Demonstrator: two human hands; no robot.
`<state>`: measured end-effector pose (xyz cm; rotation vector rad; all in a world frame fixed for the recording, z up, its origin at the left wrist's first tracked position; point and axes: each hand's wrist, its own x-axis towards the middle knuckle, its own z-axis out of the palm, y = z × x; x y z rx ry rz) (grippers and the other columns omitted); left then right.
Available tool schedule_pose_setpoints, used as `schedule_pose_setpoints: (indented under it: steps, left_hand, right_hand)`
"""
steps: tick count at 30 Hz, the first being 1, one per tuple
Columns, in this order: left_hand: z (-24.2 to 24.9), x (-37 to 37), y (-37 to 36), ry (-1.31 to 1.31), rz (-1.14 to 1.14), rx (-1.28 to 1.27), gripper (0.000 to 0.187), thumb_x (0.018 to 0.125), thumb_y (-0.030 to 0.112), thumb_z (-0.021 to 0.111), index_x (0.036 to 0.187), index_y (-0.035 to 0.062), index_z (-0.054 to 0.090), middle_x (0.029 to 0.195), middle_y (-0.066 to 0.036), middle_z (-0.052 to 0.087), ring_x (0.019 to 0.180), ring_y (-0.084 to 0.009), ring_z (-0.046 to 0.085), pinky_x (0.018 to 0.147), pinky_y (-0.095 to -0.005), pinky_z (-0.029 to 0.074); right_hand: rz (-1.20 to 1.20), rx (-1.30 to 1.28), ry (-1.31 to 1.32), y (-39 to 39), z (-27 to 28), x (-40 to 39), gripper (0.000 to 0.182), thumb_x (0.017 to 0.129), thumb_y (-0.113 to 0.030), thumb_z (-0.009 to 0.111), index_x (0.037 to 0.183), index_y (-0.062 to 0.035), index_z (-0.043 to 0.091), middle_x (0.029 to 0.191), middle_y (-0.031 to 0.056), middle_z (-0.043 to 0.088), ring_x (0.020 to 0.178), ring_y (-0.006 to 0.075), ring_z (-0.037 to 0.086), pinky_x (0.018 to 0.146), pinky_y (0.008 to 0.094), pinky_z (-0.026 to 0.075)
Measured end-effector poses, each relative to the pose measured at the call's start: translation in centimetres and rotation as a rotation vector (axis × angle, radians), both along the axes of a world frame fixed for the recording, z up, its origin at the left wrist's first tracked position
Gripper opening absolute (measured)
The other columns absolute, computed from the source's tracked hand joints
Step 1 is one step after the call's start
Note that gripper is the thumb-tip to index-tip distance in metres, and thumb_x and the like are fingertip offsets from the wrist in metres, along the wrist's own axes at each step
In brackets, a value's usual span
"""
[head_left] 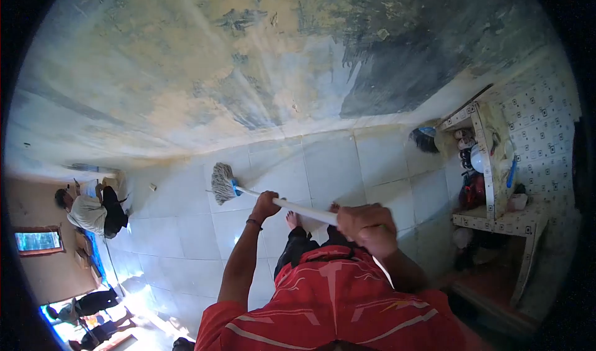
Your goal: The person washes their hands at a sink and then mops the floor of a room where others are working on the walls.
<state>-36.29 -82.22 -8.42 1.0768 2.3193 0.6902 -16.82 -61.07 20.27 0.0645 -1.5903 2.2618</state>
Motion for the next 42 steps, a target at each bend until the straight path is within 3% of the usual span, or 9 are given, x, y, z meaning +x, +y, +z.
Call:
schedule_pose_setpoints:
  steps: [6,8,11,14,18,28,30,34,42]
  left_hand:
    - [2.8,4.6,9.6,-0.106,-0.239,0.240,0.021,0.058,0.022,0.065,0.067,0.0036,0.063,0.067,-0.020,0.060,0.070,-0.0368,0.059,0.067,-0.0426,0.048]
    - [5.7,7.6,13.0,-0.185,-0.358,0.251,0.024,0.058,0.024,0.065,0.074,0.0051,0.065,0.071,-0.019,0.061,0.073,-0.0364,0.059,0.071,-0.0420,0.048]
    - [1.1,13.9,18.2,-0.183,-0.428,0.555,0.027,0.062,0.027,0.068,0.078,0.0055,0.065,0.079,-0.018,0.062,0.077,-0.0350,0.059,0.076,-0.0429,0.047]
    - [2.6,17.7,21.4,-0.389,-0.474,0.596,0.025,0.066,0.028,0.067,0.079,0.0072,0.064,0.082,-0.015,0.062,0.077,-0.0334,0.059,0.070,-0.0416,0.048]
    - [1.5,20.8,22.8,-0.303,-0.561,0.553,0.023,0.068,0.029,0.065,0.076,0.0073,0.063,0.078,-0.014,0.061,0.076,-0.0330,0.059,0.068,-0.0422,0.047]
    - [5.1,17.4,20.4,-0.106,-0.661,0.294,0.025,0.067,0.031,0.063,0.081,0.0095,0.065,0.082,-0.011,0.062,0.081,-0.0304,0.059,0.074,-0.0418,0.047]
    - [5.4,15.9,19.4,-0.060,-0.647,0.146,0.027,0.066,0.032,0.062,0.082,0.0105,0.066,0.082,-0.011,0.063,0.082,-0.0302,0.060,0.074,-0.0420,0.048]
    - [-1.1,10.3,13.0,0.027,-0.342,0.003,0.035,0.066,0.035,0.062,0.086,0.0061,0.066,0.084,-0.014,0.063,0.085,-0.0310,0.059,0.078,-0.0412,0.047]
    - [-5.5,1.9,-3.6,0.174,0.035,0.011,0.027,0.065,0.026,0.067,0.081,0.0044,0.065,0.083,-0.018,0.063,0.082,-0.0330,0.060,0.074,-0.0402,0.048]
  right_hand:
    - [-0.142,0.193,0.110,3.5,8.7,3.7,0.035,0.080,-0.021,0.049,0.051,-0.0046,0.039,0.045,0.0062,0.044,0.039,0.0172,0.040,0.041,0.0335,0.034]
    - [0.744,0.366,0.695,9.0,8.6,3.2,0.030,0.079,-0.021,0.055,0.055,-0.0053,0.047,0.048,0.0042,0.047,0.039,0.0167,0.044,0.041,0.0306,0.038]
    - [0.860,0.453,0.321,6.7,14.3,4.5,0.022,0.079,-0.023,0.061,0.067,-0.0048,0.056,0.051,0.0021,0.049,0.040,0.0172,0.048,0.039,0.0266,0.039]
    - [0.241,0.672,0.222,2.1,14.6,6.7,0.024,0.078,-0.026,0.065,0.079,-0.0034,0.060,0.056,0.0020,0.053,0.045,0.0178,0.052,0.041,0.0257,0.042]
    - [0.502,0.867,0.177,0.5,14.7,6.8,0.027,0.076,-0.026,0.069,0.084,-0.0018,0.059,0.062,0.0052,0.057,0.051,0.0188,0.056,0.045,0.0274,0.046]
    - [0.594,0.497,0.421,9.2,12.7,14.8,0.022,0.078,-0.024,0.065,0.075,-0.0025,0.061,0.064,0.0056,0.059,0.053,0.0175,0.057,0.053,0.0307,0.051]
    - [0.228,0.339,0.399,10.2,9.5,16.8,0.024,0.078,-0.021,0.063,0.062,-0.0046,0.058,0.054,0.0041,0.055,0.045,0.0157,0.054,0.049,0.0328,0.051]
    - [0.033,0.071,0.361,10.5,1.0,11.2,0.029,0.073,-0.017,0.058,0.048,-0.0090,0.044,0.044,0.0028,0.047,0.036,0.0133,0.043,0.035,0.0287,0.036]
    - [0.139,0.033,0.092,0.5,-5.0,0.6,0.034,0.080,-0.030,0.058,0.061,-0.0016,0.055,0.054,0.0062,0.053,0.051,0.0179,0.050,0.060,0.0349,0.043]
